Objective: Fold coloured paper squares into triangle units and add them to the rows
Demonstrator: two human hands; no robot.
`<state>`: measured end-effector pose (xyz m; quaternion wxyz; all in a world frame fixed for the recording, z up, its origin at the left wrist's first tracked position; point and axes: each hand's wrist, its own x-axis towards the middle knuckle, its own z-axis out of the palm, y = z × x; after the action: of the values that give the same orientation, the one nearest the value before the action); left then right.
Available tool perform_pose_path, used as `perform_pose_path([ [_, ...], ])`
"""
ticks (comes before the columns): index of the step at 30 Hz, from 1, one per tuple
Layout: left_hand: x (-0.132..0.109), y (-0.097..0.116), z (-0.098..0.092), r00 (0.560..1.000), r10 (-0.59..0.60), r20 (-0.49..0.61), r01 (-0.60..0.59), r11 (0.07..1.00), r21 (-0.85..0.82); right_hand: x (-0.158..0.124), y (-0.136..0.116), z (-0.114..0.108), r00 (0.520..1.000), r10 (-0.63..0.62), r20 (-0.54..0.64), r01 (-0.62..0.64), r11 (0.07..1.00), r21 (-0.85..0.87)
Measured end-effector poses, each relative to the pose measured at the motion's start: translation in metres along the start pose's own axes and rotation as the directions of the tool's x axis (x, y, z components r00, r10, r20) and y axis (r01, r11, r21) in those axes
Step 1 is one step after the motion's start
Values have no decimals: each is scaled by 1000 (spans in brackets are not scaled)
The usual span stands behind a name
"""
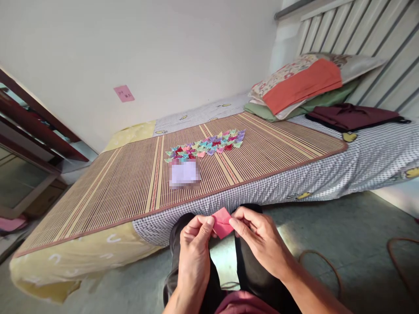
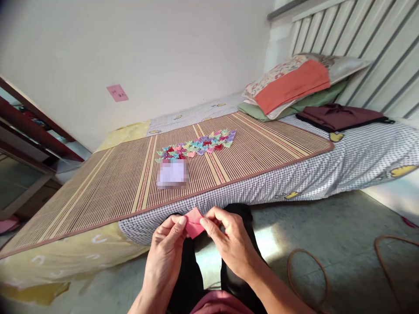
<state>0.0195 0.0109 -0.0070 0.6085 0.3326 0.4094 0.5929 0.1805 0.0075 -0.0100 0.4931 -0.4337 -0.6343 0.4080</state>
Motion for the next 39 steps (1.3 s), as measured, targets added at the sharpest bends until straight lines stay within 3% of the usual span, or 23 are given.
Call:
perform_pose_path([
  [5,-3,-1,5,997,-83,3,83,995,-52,-2,4,5,992,-79,-102,69,993,-96],
  [12,-7,-6,7,1000,2,7,-2,1000,29,-2,1,4,999,14,-30,-13,999,48],
  [18,-4,-6,9,1000,-22,10,22,997,77,-7,11,10,988,-65,-142,53,995,-84],
  [24,-1,-9,10,997,72,-13,-69,990,126,-8,12,10,993,51,-102,-48,998,27],
  [32,-3,-6,18,998,-35,54,28,992,122,-5,14,8,982,57,-180,-35,992,122],
  [39,-3,-15,21,1000,-15,-3,15,998,54,-8,13,11,983,9,-185,24,984,177],
])
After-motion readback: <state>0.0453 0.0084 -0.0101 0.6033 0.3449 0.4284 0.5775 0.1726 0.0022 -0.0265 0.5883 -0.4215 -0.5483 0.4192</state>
